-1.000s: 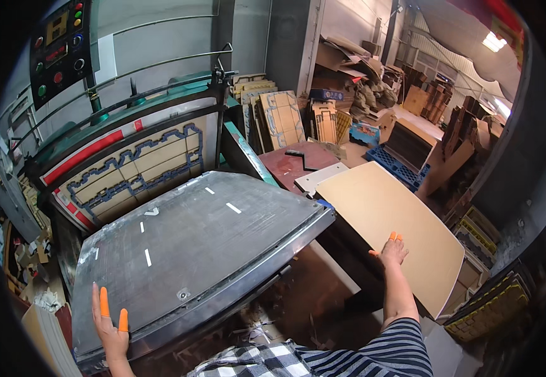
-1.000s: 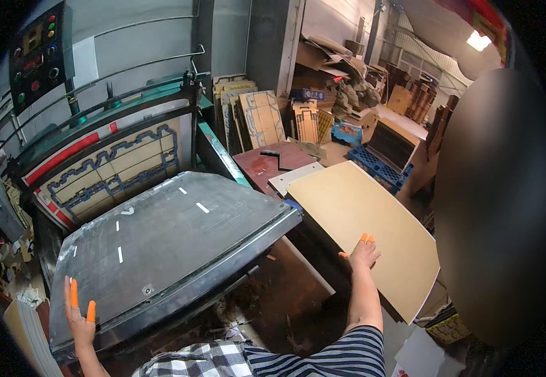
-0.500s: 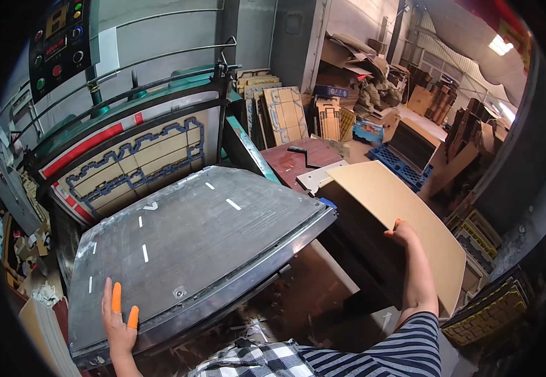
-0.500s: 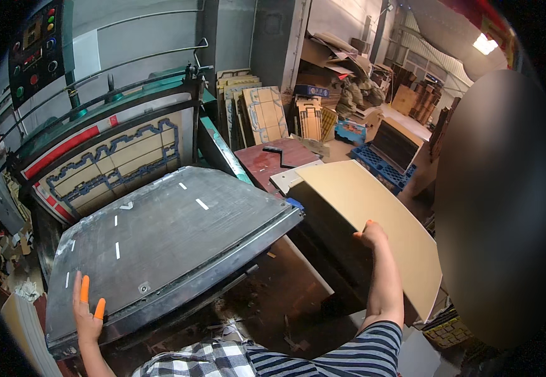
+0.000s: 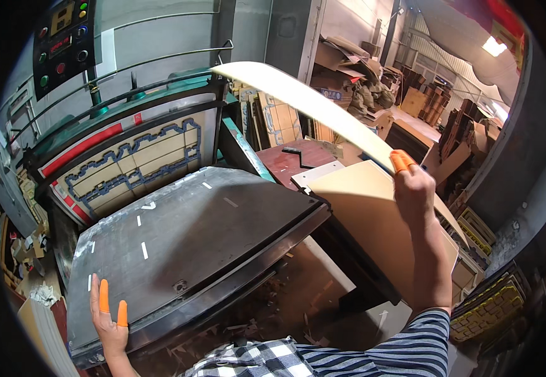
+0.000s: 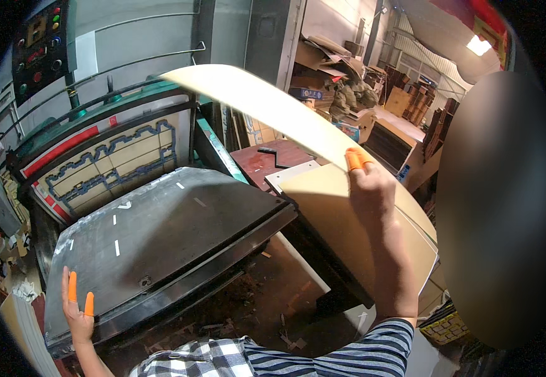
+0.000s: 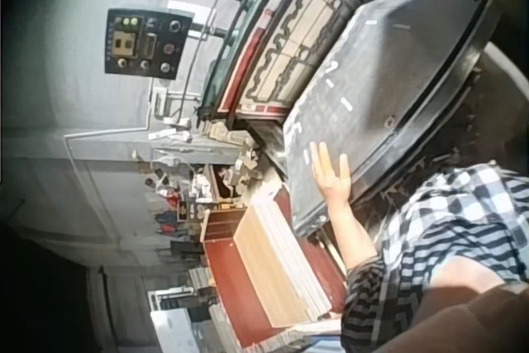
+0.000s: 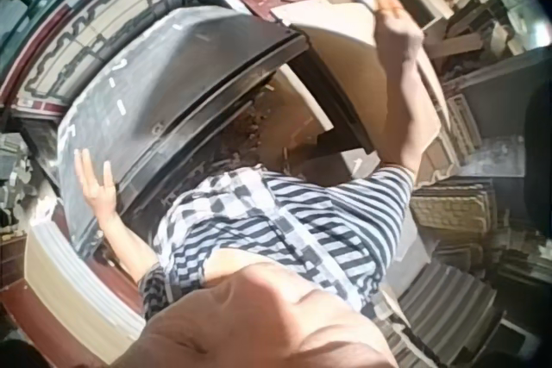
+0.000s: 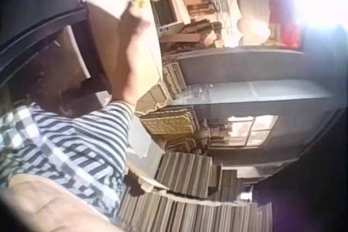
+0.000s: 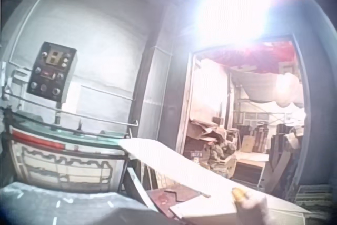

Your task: The person repeatedly picks up large cardboard sheets from a stack, places them on a guillotine paper cutter, and presses a button to cut them. The cut pieces are then stacked on a nearby table.

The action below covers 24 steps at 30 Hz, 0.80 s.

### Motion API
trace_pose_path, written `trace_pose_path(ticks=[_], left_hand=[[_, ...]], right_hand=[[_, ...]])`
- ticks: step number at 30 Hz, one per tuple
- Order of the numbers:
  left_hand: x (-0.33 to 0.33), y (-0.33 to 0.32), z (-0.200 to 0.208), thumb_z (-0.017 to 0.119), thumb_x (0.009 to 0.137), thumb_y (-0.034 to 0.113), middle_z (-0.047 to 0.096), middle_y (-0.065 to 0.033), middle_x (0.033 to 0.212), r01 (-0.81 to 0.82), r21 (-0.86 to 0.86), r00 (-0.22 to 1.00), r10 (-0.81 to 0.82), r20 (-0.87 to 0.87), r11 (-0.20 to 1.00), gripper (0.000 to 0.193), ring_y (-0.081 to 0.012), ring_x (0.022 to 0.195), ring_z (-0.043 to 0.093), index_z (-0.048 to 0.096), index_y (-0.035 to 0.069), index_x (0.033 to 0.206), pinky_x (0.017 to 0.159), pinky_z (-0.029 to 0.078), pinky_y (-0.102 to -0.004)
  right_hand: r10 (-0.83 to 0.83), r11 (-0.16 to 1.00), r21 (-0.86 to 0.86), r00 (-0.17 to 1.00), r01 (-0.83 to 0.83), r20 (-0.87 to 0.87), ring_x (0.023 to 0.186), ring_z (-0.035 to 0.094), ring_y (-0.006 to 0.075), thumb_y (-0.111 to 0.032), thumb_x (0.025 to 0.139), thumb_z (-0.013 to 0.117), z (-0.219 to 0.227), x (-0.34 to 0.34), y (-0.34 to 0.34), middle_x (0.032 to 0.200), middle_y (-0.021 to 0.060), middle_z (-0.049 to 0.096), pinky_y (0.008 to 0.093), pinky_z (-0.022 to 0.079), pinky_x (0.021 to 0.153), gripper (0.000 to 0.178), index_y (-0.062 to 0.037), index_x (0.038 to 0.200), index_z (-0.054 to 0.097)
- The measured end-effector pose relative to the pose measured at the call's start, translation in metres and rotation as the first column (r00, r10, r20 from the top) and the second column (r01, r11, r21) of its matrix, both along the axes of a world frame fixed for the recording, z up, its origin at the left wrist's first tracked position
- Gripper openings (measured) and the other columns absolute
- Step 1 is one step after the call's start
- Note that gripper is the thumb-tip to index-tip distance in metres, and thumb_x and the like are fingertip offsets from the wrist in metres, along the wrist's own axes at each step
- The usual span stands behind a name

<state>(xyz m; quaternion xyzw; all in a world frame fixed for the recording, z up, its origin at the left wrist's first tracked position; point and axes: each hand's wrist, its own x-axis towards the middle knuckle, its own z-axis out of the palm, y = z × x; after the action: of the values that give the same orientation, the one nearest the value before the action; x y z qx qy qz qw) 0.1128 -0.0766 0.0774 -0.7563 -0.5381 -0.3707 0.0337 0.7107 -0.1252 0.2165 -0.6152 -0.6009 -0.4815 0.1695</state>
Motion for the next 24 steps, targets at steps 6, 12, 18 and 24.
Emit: trace_pose_path(ticks=[6, 12, 18, 24], left_hand=[[-0.011, -0.018, 0.020, 0.059, 0.085, -0.002, 0.035, -0.0227, 0.148, -0.059, 0.551, 0.996, 0.009, 0.092, 0.832, 0.061, -0.0381, 0.136, 0.036, 0.038, 0.001, 0.142, 0.111, 0.030, -0.0431], [-0.011, -0.036, 0.034, 0.072, 0.080, 0.019, 0.047, -0.0170, 0.139, -0.167, 0.450, 0.974, 0.218, -0.064, 0.877, 0.060, -0.0416, 0.136, 0.034, 0.049, 0.000, 0.132, 0.112, 0.023, -0.0555], [-0.059, -0.018, -0.037, 0.056, 0.091, 0.045, 0.048, -0.0116, 0.142, -0.329, -0.394, 0.922, 0.202, -0.331, 0.858, 0.053, -0.0309, 0.135, 0.039, 0.053, 0.012, 0.133, 0.111, 0.020, -0.0571], [-0.071, 0.004, -0.048, 0.053, 0.094, 0.041, 0.049, -0.0084, 0.141, -0.332, -0.499, 0.935, 0.209, -0.287, 0.801, 0.047, -0.0267, 0.133, 0.041, 0.055, 0.014, 0.132, 0.110, 0.022, -0.0574]], right_hand=[[0.496, 0.857, -0.188, 0.867, -0.479, 0.049, 0.094, 0.065, 0.0329, -0.005, 0.080, 0.064, -0.020, -0.144, 0.029, 0.114, 0.0220, 0.061, 0.0397, 0.056, 0.075, 0.034, 0.0006, 0.114, 0.061], [0.704, 0.549, -0.503, 0.694, -0.668, -0.154, 0.103, 0.062, 0.0367, -0.012, 0.087, 0.055, -0.117, -0.249, 0.116, 0.117, 0.0269, 0.058, 0.0420, 0.054, 0.079, 0.038, 0.0026, 0.122, 0.056], [0.583, 0.346, -0.604, 0.669, -0.718, -0.461, 0.092, 0.062, 0.0374, -0.019, 0.096, 0.045, -0.215, -0.287, 0.161, 0.104, 0.0207, 0.063, 0.0419, 0.053, 0.080, 0.026, -0.0064, 0.114, 0.058], [0.594, 0.457, -0.618, 0.737, -0.640, -0.324, 0.085, 0.064, 0.0348, -0.017, 0.094, 0.047, -0.215, -0.305, 0.175, 0.096, 0.0190, 0.065, 0.0416, 0.055, 0.072, 0.025, -0.0001, 0.110, 0.058]])
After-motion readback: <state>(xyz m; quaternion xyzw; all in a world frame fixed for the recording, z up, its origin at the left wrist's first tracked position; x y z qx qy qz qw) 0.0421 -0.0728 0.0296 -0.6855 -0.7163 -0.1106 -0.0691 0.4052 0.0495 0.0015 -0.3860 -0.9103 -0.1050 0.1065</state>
